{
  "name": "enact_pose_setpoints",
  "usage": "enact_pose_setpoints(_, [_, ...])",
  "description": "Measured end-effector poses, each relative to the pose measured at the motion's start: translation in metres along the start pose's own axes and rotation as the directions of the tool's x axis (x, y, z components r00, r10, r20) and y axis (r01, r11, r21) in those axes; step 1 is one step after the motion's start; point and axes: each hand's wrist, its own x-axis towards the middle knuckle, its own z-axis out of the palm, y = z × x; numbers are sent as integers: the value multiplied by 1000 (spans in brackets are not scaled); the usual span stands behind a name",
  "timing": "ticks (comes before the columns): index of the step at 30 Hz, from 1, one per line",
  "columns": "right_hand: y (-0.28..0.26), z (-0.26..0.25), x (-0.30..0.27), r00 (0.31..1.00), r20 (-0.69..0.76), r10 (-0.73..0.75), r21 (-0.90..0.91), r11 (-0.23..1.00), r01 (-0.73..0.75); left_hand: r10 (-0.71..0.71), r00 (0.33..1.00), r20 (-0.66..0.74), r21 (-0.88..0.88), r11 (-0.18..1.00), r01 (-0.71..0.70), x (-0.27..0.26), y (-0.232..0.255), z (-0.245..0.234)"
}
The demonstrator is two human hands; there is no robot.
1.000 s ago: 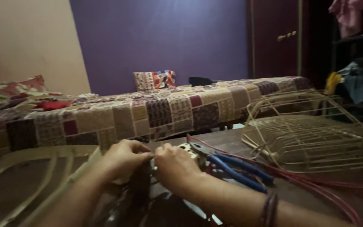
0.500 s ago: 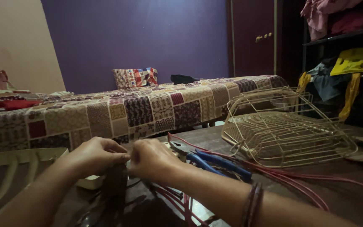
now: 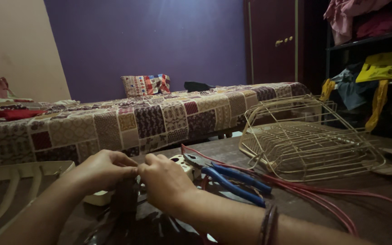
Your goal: The person repairs an electric fan by stripping and twisting wires, securing them with a screwdriver, and reassembling the fan's control box. The hands use pliers and a screwdriver to connect wires and close the housing.
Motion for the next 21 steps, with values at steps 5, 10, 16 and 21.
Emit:
enact_pose_setpoints(5, [-1,-2,-1,999,36,-31,-9,999,31,-18,1000,-9,3,1000,18,1,0,1])
enact_pose_setpoints(10, [4,1,-1,996,-74,46,142,989,-35,-2,999,-38,26,1000,3,2,-1,1])
enact_pose_setpoints(16, [6,2,-1,990,-88,107,225,971,-85,31,998,-48,27,999,-30,1,-2,2])
enact_pose_setpoints(21, [5,1,-2,994,-81,73,198,979,-55,33,998,-45,-15,999,-33,-1,-2,2])
